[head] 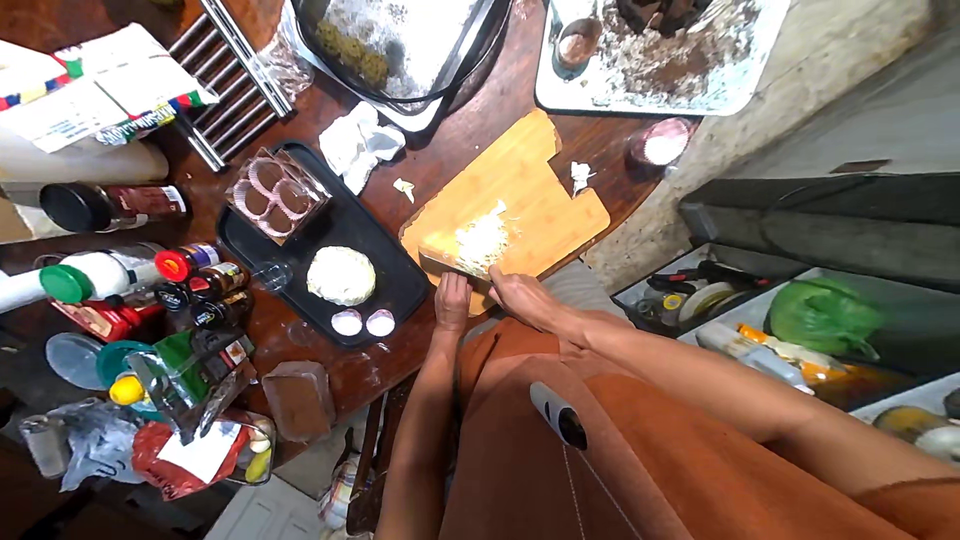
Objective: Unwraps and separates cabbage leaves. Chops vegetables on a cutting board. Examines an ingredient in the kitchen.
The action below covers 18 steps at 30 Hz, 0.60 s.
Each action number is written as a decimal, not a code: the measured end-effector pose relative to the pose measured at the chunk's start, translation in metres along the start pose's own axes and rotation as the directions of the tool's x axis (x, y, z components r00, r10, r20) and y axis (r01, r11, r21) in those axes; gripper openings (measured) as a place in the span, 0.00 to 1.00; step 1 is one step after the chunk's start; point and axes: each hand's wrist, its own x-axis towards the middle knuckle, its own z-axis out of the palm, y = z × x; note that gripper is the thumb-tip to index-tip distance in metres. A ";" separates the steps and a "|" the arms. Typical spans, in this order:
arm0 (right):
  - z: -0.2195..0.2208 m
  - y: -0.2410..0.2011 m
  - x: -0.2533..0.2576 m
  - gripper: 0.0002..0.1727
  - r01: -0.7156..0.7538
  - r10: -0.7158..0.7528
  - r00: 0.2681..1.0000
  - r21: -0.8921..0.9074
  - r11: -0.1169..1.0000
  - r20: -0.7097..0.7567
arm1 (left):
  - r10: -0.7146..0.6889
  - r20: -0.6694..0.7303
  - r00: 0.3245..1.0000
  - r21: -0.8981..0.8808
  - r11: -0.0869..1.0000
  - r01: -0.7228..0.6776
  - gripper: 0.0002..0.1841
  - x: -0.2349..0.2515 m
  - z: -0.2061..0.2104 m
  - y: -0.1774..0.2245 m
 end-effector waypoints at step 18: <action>0.002 0.026 0.021 0.10 -0.006 0.021 0.998 0.232 0.973 -0.059 | -0.007 0.011 1.000 -0.072 0.997 0.008 0.11 0.001 0.000 0.003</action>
